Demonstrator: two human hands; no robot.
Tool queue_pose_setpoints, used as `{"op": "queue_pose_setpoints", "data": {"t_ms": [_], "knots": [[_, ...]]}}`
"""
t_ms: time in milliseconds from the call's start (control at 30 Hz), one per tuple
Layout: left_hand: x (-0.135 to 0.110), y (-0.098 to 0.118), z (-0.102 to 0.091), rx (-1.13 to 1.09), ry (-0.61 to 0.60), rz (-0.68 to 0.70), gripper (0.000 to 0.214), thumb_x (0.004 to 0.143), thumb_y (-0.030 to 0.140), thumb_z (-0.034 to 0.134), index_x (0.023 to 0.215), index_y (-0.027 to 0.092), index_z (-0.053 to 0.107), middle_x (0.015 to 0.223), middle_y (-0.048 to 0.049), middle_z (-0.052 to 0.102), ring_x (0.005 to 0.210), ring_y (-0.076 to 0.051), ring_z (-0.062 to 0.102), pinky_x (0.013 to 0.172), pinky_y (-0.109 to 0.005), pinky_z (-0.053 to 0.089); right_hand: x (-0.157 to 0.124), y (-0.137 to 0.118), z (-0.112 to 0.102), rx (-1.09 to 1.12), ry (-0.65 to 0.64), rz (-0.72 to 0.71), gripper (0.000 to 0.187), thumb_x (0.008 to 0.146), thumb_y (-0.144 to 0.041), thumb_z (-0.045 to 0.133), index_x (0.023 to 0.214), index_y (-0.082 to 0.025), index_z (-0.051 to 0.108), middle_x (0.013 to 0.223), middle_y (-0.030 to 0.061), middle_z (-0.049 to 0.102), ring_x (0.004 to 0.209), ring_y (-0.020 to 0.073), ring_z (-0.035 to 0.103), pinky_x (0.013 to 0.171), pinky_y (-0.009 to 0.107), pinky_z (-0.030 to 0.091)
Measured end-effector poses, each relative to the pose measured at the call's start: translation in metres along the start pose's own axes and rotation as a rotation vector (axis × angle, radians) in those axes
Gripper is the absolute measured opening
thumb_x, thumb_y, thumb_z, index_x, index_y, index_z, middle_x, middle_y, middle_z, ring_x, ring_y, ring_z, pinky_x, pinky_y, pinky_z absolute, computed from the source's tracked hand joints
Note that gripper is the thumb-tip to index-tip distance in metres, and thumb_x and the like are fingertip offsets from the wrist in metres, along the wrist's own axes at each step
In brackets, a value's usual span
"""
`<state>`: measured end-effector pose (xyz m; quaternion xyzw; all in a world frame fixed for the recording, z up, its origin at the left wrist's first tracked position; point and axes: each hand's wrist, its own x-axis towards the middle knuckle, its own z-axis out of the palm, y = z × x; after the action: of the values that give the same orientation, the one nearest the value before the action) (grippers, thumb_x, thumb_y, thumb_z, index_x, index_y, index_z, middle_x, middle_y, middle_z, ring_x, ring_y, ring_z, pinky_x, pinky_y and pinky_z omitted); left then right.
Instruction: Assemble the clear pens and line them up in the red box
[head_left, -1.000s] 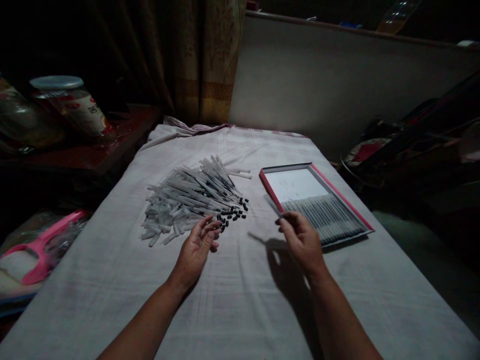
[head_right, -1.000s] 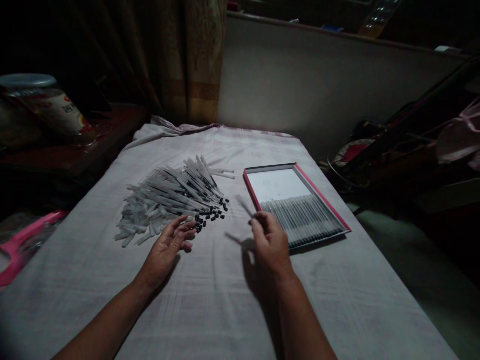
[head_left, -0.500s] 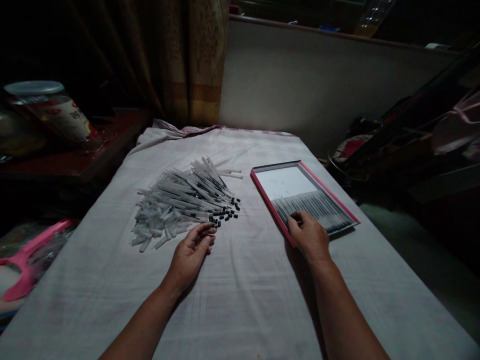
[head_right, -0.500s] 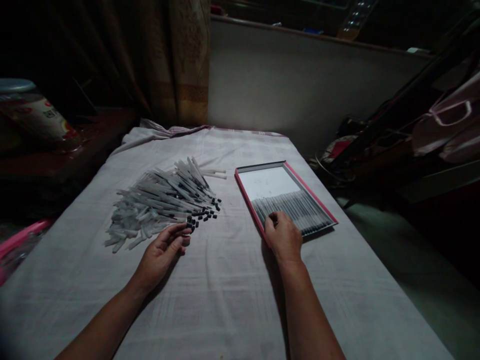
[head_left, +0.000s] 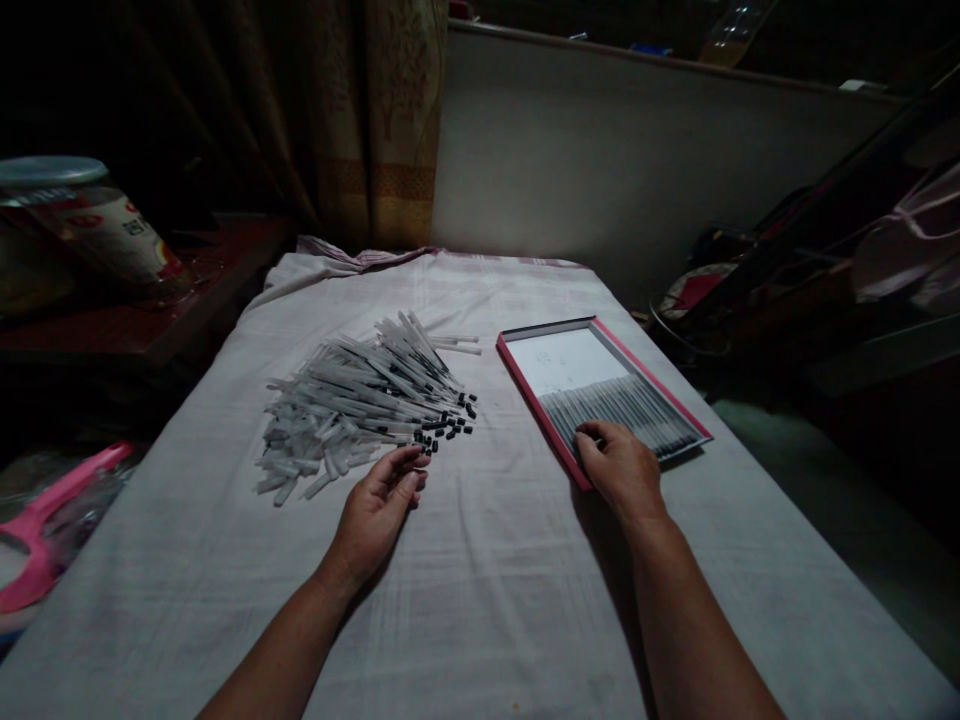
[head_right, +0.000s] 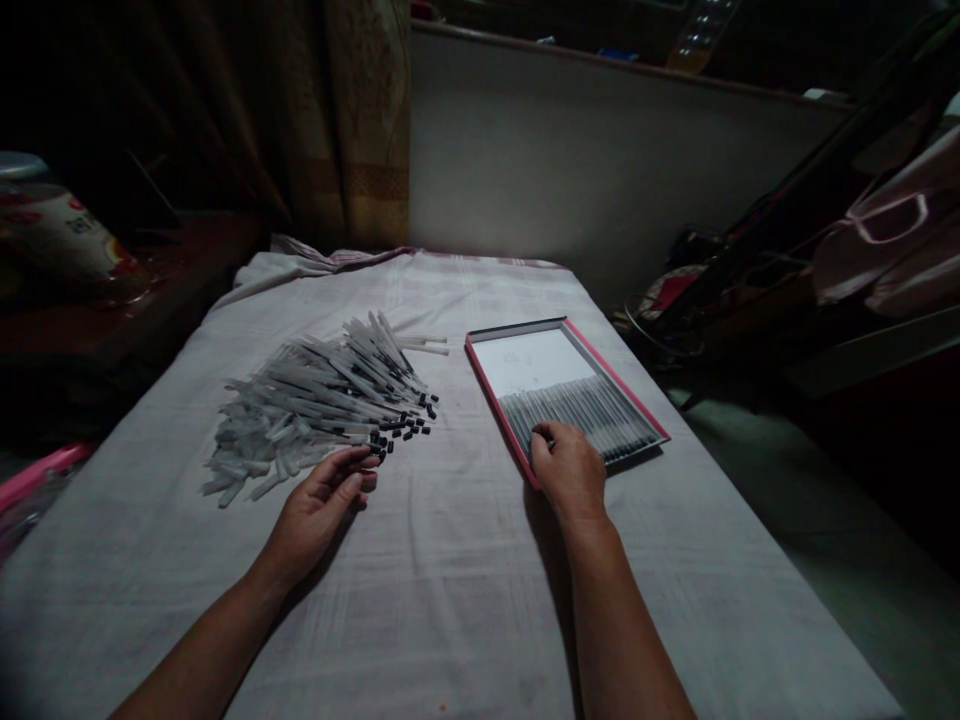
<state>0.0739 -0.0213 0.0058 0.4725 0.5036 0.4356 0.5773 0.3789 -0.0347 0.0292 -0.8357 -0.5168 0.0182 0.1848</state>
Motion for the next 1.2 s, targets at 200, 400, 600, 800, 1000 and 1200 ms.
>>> {"op": "queue_pose_setpoints", "data": {"t_ms": [200, 400, 600, 800, 1000, 1200], "knots": [[0.000, 0.003, 0.001, -0.051, 0.020, -0.014, 0.048, 0.071, 0.047, 0.076, 0.110, 0.019, 0.067, 0.105, -0.0101, 0.072, 0.087, -0.019, 0.067, 0.066, -0.027, 0.054, 0.003, -0.005, -0.008, -0.007, 0.012, -0.014, 0.025, 0.082, -0.031, 0.054, 0.089, -0.023, 0.076, 0.096, 0.0081, 0.074, 0.083, 0.0245, 0.067, 0.070, 0.033, 0.047], [0.000, 0.005, -0.003, -0.069, 0.039, -0.004, 0.047, 0.072, 0.063, 0.070, 0.082, 0.017, 0.065, 0.066, 0.0008, 0.063, 0.048, -0.008, 0.053, 0.043, -0.019, 0.043, 0.005, -0.048, -0.005, 0.138, 0.003, -0.184, 0.022, 0.086, -0.029, 0.054, 0.090, -0.023, 0.075, 0.093, 0.0059, 0.074, 0.079, 0.0201, 0.066, 0.073, 0.030, 0.047], [-0.001, 0.003, -0.008, -0.050, 0.042, -0.057, 0.061, 0.069, 0.078, 0.062, 0.067, 0.017, 0.055, 0.046, 0.0065, 0.048, 0.036, -0.006, 0.041, 0.033, -0.016, 0.031, 0.004, -0.111, 0.024, 0.146, -0.250, -0.393, 0.022, 0.090, -0.025, 0.057, 0.100, -0.024, 0.076, 0.102, 0.0055, 0.073, 0.092, 0.0186, 0.066, 0.080, 0.026, 0.046], [0.001, 0.006, -0.009, -0.088, 0.054, -0.039, 0.057, 0.072, 0.073, 0.064, 0.073, 0.017, 0.058, 0.054, 0.0051, 0.053, 0.040, -0.006, 0.045, 0.036, -0.016, 0.033, 0.003, -0.155, 0.036, 0.157, -0.299, -0.470, 0.025, 0.092, -0.030, 0.055, 0.107, -0.025, 0.074, 0.107, 0.0060, 0.072, 0.097, 0.0211, 0.066, 0.082, 0.029, 0.047], [0.002, 0.005, -0.011, -0.154, 0.054, -0.020, 0.051, 0.076, 0.068, 0.065, 0.080, 0.018, 0.060, 0.058, 0.0052, 0.053, 0.044, -0.007, 0.047, 0.038, -0.016, 0.035, -0.001, -0.188, 0.049, 0.206, -0.298, -0.553, 0.039, 0.090, -0.042, 0.060, 0.125, -0.027, 0.065, 0.113, 0.0061, 0.070, 0.099, 0.0217, 0.065, 0.084, 0.031, 0.048], [0.003, 0.002, -0.012, -0.198, 0.045, -0.003, 0.050, 0.078, 0.067, 0.063, 0.081, 0.017, 0.061, 0.058, 0.0049, 0.052, 0.046, -0.007, 0.047, 0.039, -0.016, 0.036, 0.002, -0.198, 0.059, 0.159, -0.269, -0.543, 0.025, 0.095, -0.033, 0.051, 0.101, -0.025, 0.074, 0.104, 0.0062, 0.073, 0.093, 0.0204, 0.066, 0.079, 0.028, 0.048]]}}
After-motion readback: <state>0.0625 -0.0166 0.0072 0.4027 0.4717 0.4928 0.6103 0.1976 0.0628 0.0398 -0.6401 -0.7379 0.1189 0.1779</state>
